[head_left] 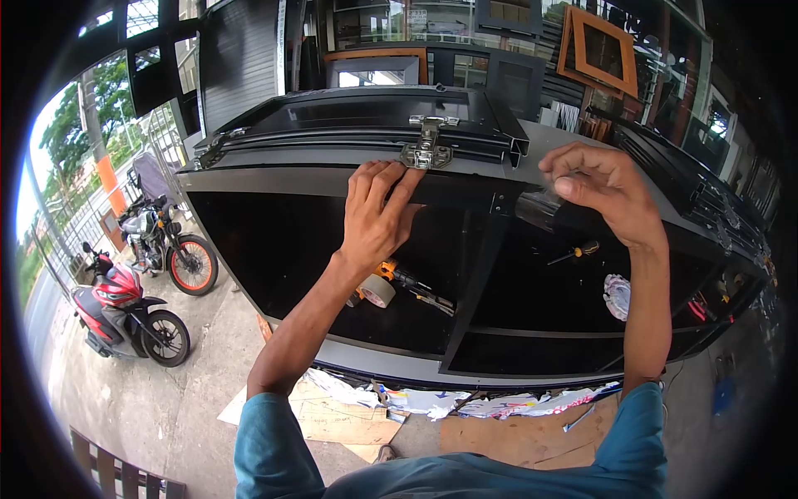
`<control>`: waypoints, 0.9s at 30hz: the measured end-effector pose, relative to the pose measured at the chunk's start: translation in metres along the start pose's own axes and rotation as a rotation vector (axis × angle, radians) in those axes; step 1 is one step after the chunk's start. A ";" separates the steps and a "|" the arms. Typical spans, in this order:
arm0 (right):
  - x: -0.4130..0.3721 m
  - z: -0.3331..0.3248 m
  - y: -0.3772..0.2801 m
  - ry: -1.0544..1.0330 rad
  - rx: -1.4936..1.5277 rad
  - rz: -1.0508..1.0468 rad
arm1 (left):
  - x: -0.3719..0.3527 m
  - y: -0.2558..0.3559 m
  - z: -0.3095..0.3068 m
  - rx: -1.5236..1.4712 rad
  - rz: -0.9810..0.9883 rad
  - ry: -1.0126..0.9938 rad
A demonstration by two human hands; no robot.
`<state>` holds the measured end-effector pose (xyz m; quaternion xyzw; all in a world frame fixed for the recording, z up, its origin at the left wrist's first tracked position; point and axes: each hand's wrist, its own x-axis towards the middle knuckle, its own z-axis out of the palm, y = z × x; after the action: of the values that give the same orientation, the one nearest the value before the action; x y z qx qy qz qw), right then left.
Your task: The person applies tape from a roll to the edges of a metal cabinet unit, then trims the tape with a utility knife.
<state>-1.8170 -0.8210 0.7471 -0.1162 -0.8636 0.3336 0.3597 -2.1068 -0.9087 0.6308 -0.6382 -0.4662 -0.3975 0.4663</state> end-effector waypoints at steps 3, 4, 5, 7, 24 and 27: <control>0.017 0.022 0.008 -0.118 0.107 0.039 | 0.003 -0.003 0.000 -0.035 0.007 0.015; 0.022 0.027 0.010 -0.116 0.103 0.053 | 0.002 -0.002 0.000 -0.036 0.007 0.006; 0.028 0.031 0.012 -0.132 0.090 0.061 | 0.004 -0.001 -0.001 -0.044 0.001 0.003; 0.037 0.037 0.011 -0.170 0.084 0.067 | 0.008 0.001 -0.007 -0.034 -0.004 -0.037; 0.047 0.037 0.041 -0.085 0.527 0.065 | 0.048 0.022 -0.014 -0.326 -0.310 0.242; 0.048 0.037 0.045 -0.145 0.568 0.004 | 0.048 0.014 -0.019 -0.326 -0.332 0.230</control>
<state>-1.8787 -0.7847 0.7245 0.0116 -0.7588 0.5701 0.3147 -2.0829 -0.9179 0.6773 -0.5702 -0.4382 -0.6086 0.3353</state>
